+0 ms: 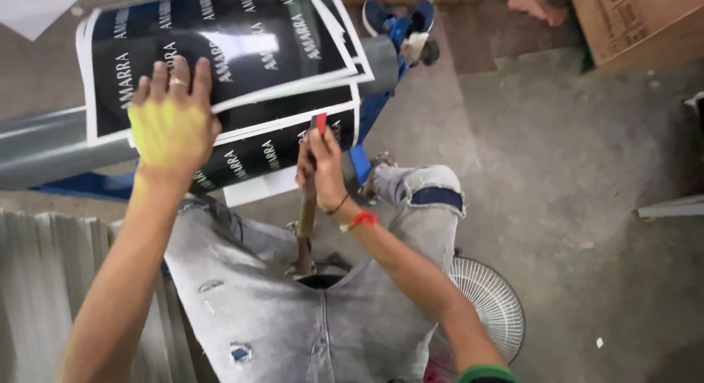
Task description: The person applies a label to a rotating roller using a squeegee tool, holds the tool between their thighs to adjust the label with both hands, and then fans through a stack of printed label sheets.
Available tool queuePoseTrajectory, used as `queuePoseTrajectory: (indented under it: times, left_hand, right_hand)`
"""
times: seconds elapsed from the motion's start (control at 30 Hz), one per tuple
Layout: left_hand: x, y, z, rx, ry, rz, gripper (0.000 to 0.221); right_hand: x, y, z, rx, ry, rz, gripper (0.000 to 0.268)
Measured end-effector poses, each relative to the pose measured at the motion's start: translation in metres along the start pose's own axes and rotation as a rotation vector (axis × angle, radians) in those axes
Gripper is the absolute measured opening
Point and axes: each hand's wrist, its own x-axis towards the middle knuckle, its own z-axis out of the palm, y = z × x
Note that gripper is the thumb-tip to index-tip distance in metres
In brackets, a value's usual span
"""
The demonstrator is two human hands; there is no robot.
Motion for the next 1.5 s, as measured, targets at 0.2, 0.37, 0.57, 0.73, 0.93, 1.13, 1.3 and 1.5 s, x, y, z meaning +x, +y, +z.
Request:
queuePoseTrajectory:
  times: [0.2,0.37,0.57,0.73,0.93,1.13,1.3,1.5]
  left_hand:
    - [-0.033,0.024,-0.016,0.114,-0.077,0.062,0.06]
    - [-0.052,0.037,-0.026,0.21,-0.131,0.119,0.063]
    - [-0.059,0.05,-0.028,0.202,-0.129,0.091,0.073]
    - [-0.042,0.043,-0.032,0.344,-0.159,0.185,0.055]
    - [-0.027,0.033,-0.054,0.384,-0.227,0.335,0.058]
    - [-0.044,0.05,-0.085,0.441,-0.255,0.375,0.052]
    - [-0.07,0.07,-0.109,0.43,-0.295,0.39,0.052]
    - [-0.107,0.087,-0.149,0.379,-0.374,0.476,0.055]
  right_hand:
    - [-0.01,0.005,0.018,-0.03,-0.058,0.068,0.023]
    - [-0.032,-0.001,0.019,-0.059,-0.2,0.098,0.024]
    - [-0.033,-0.022,0.018,-0.009,-0.282,0.11,0.024]
    - [-0.062,-0.018,0.001,-0.316,-0.279,0.226,0.019]
    - [-0.212,-0.012,-0.041,-1.372,-0.759,0.121,0.024]
    - [-0.308,-0.02,-0.066,-1.608,-0.995,-0.292,0.049]
    - [-0.236,-0.029,-0.107,-1.164,-0.712,0.062,0.037]
    - [-0.082,-0.091,-0.09,-0.117,0.13,0.104,0.07]
